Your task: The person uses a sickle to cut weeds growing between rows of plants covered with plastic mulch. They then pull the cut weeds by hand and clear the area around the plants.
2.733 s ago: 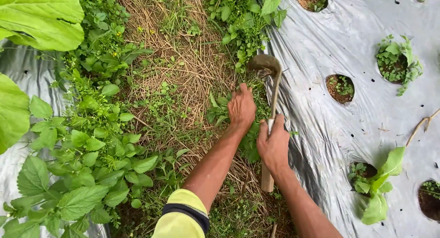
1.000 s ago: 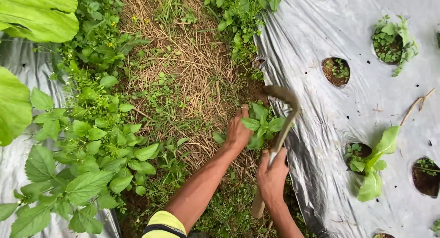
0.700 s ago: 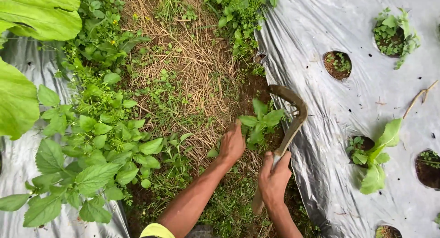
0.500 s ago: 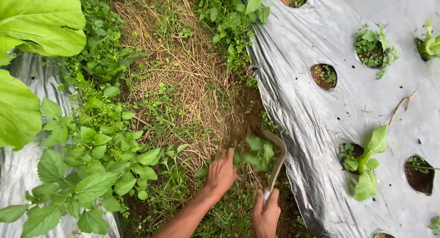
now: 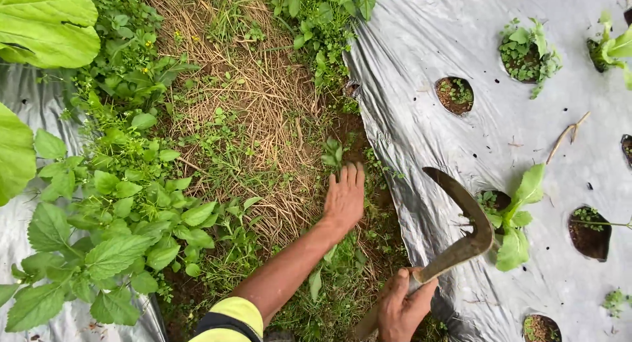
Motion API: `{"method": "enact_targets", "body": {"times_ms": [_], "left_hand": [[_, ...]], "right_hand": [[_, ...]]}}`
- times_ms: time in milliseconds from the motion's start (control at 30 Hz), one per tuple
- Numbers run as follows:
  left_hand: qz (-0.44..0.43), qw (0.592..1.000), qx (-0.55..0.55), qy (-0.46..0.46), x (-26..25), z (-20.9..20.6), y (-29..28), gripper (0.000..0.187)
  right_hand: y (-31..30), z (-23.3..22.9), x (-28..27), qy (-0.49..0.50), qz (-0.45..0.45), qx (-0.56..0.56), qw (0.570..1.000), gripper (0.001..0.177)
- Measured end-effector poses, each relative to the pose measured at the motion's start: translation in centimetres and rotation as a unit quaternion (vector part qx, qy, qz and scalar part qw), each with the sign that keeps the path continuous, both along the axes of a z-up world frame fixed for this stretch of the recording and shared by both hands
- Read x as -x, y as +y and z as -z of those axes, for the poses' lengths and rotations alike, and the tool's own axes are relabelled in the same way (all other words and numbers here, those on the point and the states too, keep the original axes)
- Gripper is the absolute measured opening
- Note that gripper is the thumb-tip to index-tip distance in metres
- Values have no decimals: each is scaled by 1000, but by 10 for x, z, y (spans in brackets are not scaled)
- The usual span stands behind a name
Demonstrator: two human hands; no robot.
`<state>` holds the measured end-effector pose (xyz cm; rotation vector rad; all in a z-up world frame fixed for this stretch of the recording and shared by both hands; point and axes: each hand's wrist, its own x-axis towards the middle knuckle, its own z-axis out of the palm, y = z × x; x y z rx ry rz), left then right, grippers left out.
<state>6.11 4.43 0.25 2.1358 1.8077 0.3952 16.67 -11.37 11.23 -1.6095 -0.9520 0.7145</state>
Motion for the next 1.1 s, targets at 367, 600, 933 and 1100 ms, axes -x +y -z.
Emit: {"method": "enact_targets", "body": {"times_ms": [367, 600, 933, 1100], "left_hand": [[-12, 986, 147, -75, 39, 35, -73, 27], [89, 977, 180, -75, 34, -15, -151, 19], [-207, 963, 15, -169, 150, -72, -258, 63], [-470, 867, -162, -29, 254, -127, -254, 125]], "right_hand": [[-47, 28, 7, -121, -19, 348, 929, 19], [0, -1, 24, -44, -65, 298, 951, 20], [-34, 50, 55, 99, -273, 325, 900, 25], [-8, 54, 102, 32, -343, 366, 864, 25]]}}
